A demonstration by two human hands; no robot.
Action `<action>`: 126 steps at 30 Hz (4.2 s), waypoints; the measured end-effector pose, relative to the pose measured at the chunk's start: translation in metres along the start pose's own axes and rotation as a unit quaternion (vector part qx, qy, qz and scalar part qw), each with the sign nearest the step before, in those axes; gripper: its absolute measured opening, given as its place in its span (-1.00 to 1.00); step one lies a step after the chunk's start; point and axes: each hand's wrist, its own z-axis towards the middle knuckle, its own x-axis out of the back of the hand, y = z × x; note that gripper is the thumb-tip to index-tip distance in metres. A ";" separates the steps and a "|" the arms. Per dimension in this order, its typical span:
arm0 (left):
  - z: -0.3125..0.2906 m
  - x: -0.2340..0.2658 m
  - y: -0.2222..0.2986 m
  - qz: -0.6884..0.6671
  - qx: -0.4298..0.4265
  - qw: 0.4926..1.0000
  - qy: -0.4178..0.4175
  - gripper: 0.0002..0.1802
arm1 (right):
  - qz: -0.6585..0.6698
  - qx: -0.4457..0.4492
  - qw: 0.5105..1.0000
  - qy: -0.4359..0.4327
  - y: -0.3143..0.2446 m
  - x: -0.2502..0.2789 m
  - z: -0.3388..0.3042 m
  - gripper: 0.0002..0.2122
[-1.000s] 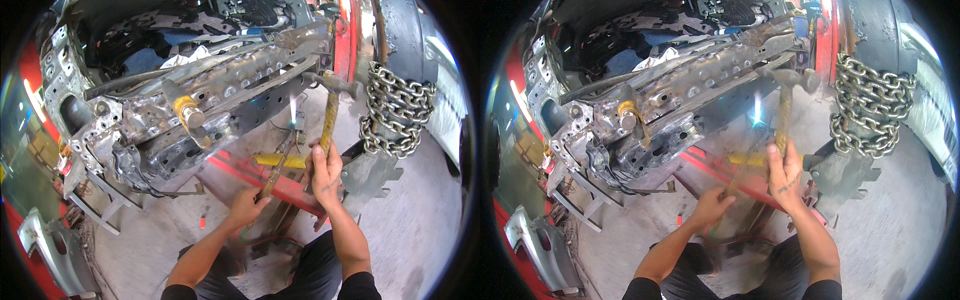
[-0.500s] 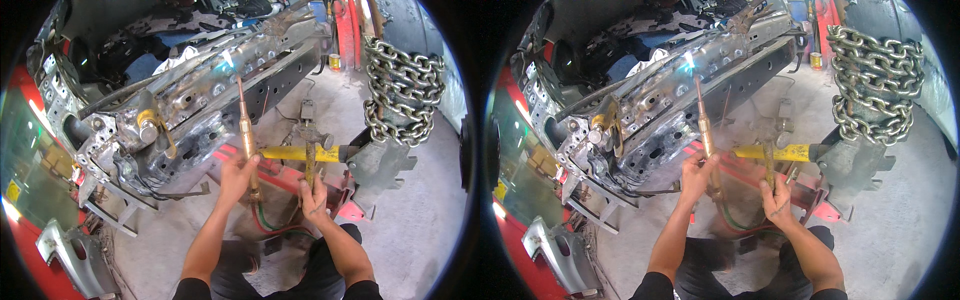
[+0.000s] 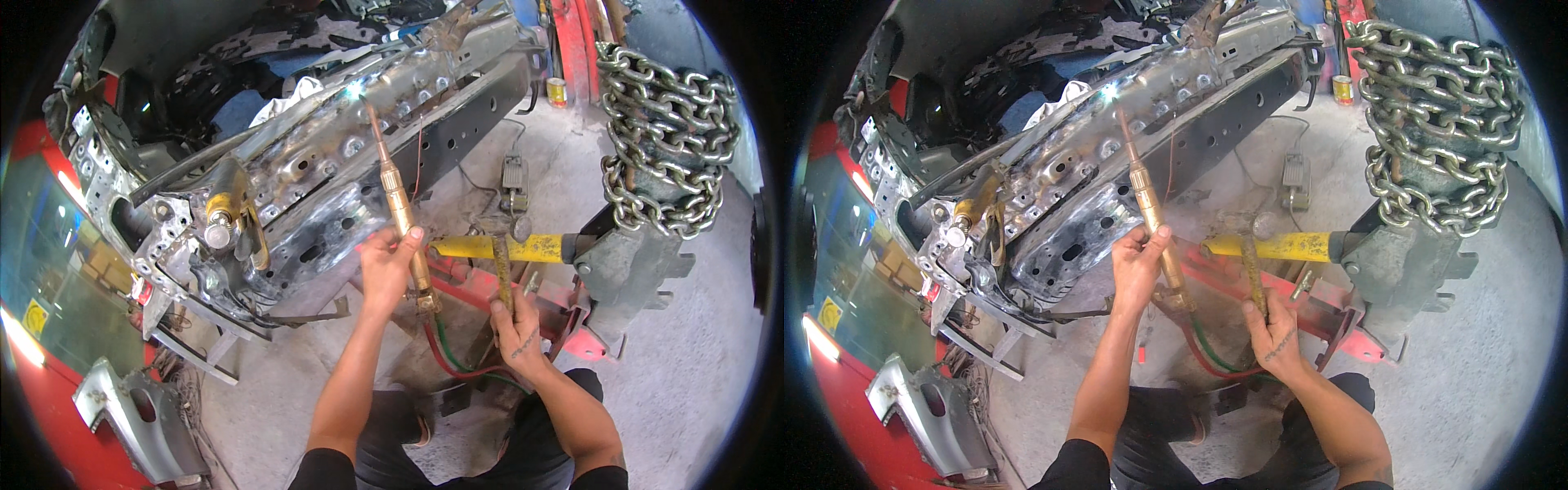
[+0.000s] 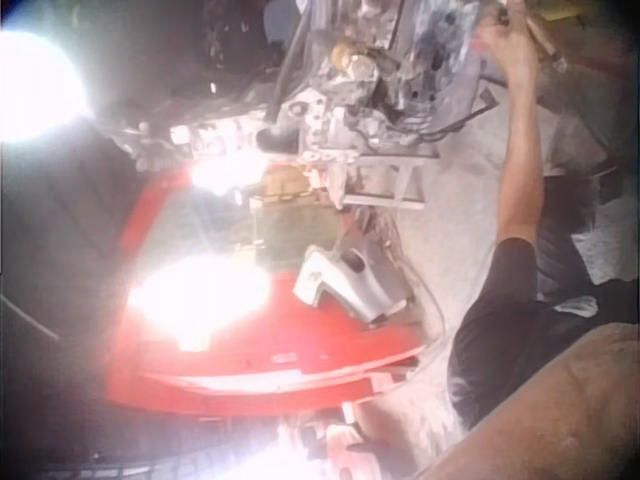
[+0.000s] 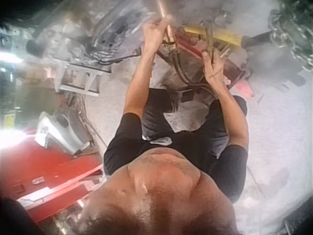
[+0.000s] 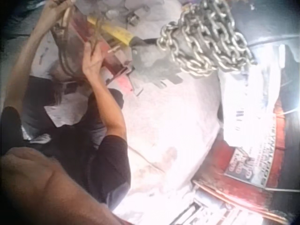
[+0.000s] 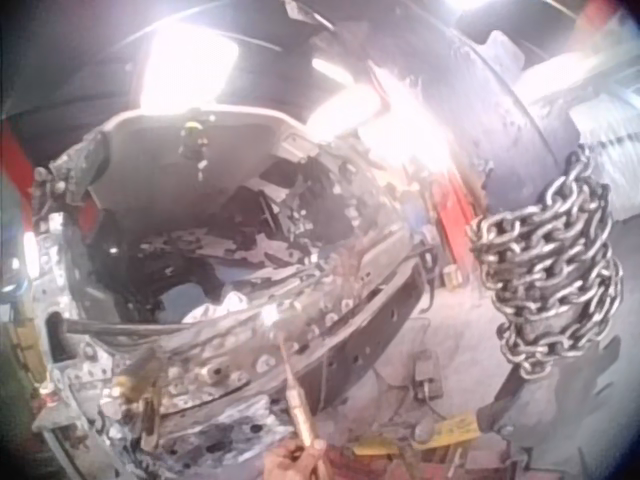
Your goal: The person is repairing a damaged car frame. They use a welding torch to heat specific areas of the metal and a hammer to strike and reshape the frame. The person alternates between heating and hammering to gradually straighten the bent metal.
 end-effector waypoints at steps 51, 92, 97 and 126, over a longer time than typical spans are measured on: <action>0.024 -0.017 0.014 0.022 0.040 0.998 -0.030 -0.62 | 0.003 -0.053 0.998 -0.043 -0.013 -0.013 -0.006 -0.72; 0.046 -0.034 -0.001 -0.035 -0.014 0.998 -0.040 -0.66 | -0.028 -0.056 0.997 -0.037 -0.008 -0.006 -0.007 -0.69; 0.046 -0.034 0.003 -0.027 0.004 0.999 -0.044 -0.65 | -0.030 -0.071 0.996 -0.045 -0.011 -0.005 -0.006 -0.69; 0.039 -0.028 -0.003 -0.037 -0.010 0.999 -0.032 -0.65 | -0.032 -0.081 0.996 -0.035 0.000 -0.009 -0.008 -0.66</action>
